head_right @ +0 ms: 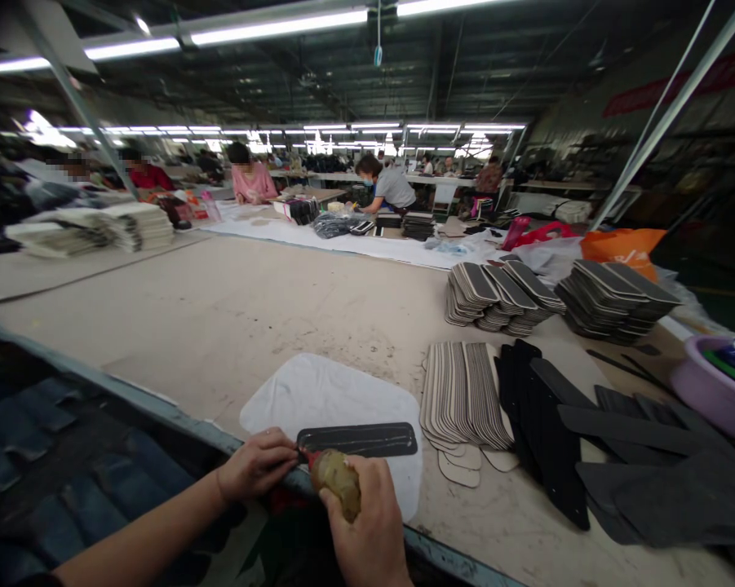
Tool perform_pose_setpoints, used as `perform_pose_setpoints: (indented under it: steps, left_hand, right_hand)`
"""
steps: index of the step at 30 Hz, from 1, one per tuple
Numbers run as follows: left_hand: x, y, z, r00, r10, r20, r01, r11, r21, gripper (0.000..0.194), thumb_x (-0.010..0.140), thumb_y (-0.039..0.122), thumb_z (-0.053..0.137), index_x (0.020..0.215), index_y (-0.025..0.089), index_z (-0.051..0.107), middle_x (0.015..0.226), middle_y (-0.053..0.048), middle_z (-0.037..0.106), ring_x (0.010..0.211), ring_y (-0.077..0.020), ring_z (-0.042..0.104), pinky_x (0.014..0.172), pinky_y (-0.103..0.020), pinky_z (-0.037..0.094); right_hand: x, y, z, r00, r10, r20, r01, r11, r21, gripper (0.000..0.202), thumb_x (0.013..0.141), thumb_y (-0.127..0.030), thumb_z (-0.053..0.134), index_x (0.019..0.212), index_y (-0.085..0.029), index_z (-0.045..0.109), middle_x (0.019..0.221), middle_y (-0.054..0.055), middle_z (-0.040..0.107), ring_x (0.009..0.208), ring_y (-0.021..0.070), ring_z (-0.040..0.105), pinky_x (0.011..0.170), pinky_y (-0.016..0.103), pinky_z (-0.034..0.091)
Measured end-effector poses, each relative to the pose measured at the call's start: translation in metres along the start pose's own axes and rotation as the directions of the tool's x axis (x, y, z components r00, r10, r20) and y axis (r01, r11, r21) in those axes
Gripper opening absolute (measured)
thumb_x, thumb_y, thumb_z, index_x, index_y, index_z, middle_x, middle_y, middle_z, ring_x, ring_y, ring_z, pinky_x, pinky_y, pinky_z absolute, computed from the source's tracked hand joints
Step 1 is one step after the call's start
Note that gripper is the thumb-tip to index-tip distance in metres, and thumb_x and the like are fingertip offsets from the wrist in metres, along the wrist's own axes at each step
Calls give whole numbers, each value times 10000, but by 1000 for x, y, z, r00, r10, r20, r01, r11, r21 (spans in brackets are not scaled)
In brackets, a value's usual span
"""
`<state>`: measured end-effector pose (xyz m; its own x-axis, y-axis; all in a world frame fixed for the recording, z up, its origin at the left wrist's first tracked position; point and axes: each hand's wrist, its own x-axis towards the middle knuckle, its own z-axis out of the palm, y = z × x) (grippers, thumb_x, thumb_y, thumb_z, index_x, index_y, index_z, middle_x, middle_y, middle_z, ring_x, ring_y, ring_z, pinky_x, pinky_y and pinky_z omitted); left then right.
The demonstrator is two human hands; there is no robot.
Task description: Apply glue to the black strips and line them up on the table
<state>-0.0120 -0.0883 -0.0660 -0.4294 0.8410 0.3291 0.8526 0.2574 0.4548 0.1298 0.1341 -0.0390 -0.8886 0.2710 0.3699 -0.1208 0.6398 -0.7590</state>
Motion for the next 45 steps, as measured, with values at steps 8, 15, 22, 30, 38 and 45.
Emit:
perform_pose_setpoints:
  steps: [8,15,22,30,38,45]
  left_hand:
    - [5,5,-4,1000,7,-17,-7,1000,6,167,864,119,531,934,192,664,845,-62,664,790,-151,613,714,-273,514]
    - [11,3,-6,996,-39,79,41,999,-18,166,893,163,516,970,205,656,860,-54,642,799,-141,637,725,-227,525]
    - [40,19,-14,939,-108,326,62,987,148,243,887,163,429,706,190,589,765,-33,600,677,-128,622,605,-197,487]
    - [66,13,-16,899,-140,415,38,969,246,117,727,157,504,637,208,559,706,-36,613,594,-155,600,537,-245,465]
    - [264,42,-107,717,-651,250,490,725,484,163,636,249,510,610,178,654,560,-11,636,579,-168,605,537,-226,411]
    - [400,33,-135,754,-656,-41,534,575,620,253,671,321,509,661,138,683,710,-117,701,735,-253,652,635,-285,456]
  right_hand:
    - [-9,17,-45,993,114,-42,-115,993,-29,285,793,-287,655,1049,-226,545,972,55,599,887,216,602,774,345,538]
    - [-11,58,-121,857,505,-103,-440,821,364,472,697,-449,715,1068,-207,552,960,54,665,805,222,652,679,316,565]
    - [-28,113,-187,616,748,-248,-291,508,811,613,604,-416,826,1116,-231,542,980,24,647,832,177,624,663,233,523]
    - [-42,125,-211,427,859,-283,-98,355,930,604,550,-399,857,1073,-261,588,971,2,610,678,125,564,464,160,434]
    - [-42,128,-215,398,892,-213,3,231,973,592,511,-403,877,1032,-290,618,973,-16,614,716,127,570,473,152,451]
    - [-47,137,-220,360,920,-153,58,142,988,568,516,-395,870,1024,-294,637,1031,-17,587,703,128,539,427,168,432]
